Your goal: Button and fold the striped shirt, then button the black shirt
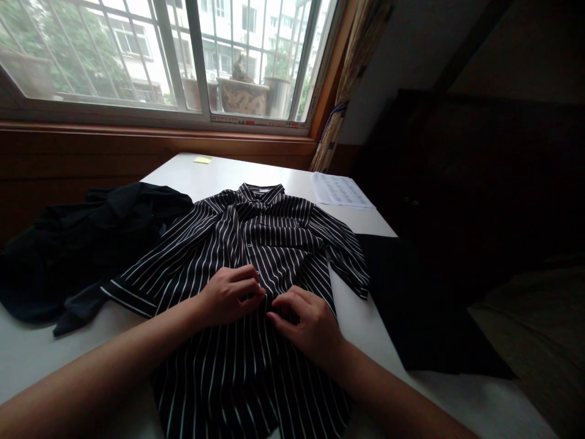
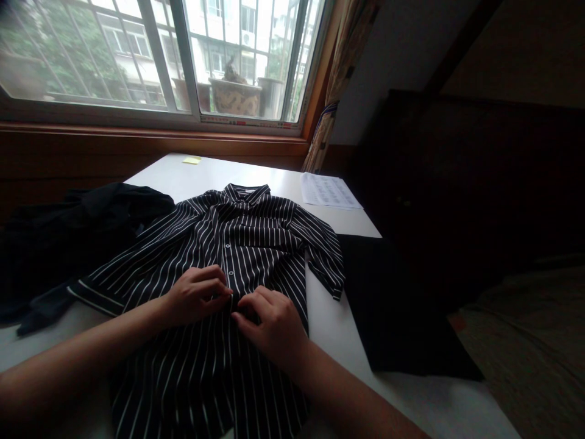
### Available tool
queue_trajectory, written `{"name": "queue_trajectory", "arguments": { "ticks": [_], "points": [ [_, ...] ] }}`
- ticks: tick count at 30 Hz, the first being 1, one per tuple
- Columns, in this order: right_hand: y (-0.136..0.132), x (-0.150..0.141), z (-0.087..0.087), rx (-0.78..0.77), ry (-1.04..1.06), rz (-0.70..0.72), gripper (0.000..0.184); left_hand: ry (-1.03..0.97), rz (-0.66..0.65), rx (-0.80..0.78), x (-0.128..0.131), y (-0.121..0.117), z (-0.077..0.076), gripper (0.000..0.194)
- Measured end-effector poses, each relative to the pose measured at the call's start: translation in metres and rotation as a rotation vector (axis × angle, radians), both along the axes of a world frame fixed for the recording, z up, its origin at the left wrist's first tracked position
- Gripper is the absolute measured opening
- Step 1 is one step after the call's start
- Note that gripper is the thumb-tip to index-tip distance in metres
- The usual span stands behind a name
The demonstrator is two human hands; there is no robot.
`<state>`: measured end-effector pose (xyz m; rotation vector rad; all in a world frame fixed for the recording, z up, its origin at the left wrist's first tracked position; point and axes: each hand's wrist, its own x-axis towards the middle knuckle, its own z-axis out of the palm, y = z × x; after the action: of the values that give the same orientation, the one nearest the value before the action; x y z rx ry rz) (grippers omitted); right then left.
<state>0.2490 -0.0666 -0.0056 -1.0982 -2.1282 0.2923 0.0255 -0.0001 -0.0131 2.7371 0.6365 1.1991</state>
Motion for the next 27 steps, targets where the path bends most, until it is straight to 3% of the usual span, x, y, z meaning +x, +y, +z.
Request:
{"name": "queue_trajectory", "arguments": {
  "ticks": [8, 15, 20, 27],
  "points": [
    [0.0, -0.003, 0.001, 0.021, -0.015, -0.013, 0.007, 0.023, 0.025, -0.025, 0.0, -0.002, -0.002, 0.018],
    [0.002, 0.001, 0.003, -0.051, 0.066, -0.029, 0.009, 0.034, 0.002, -0.088, 0.0, -0.002, -0.004, 0.006],
    [0.002, 0.001, 0.0, -0.129, 0.02, -0.014, 0.054, 0.056, -0.004, -0.105, 0.002, -0.004, -0.004, 0.008],
    [0.007, 0.0, -0.008, -0.173, 0.025, 0.0, 0.021, 0.072, -0.002, -0.164, 0.005, -0.004, -0.005, 0.013]
  ]
}}
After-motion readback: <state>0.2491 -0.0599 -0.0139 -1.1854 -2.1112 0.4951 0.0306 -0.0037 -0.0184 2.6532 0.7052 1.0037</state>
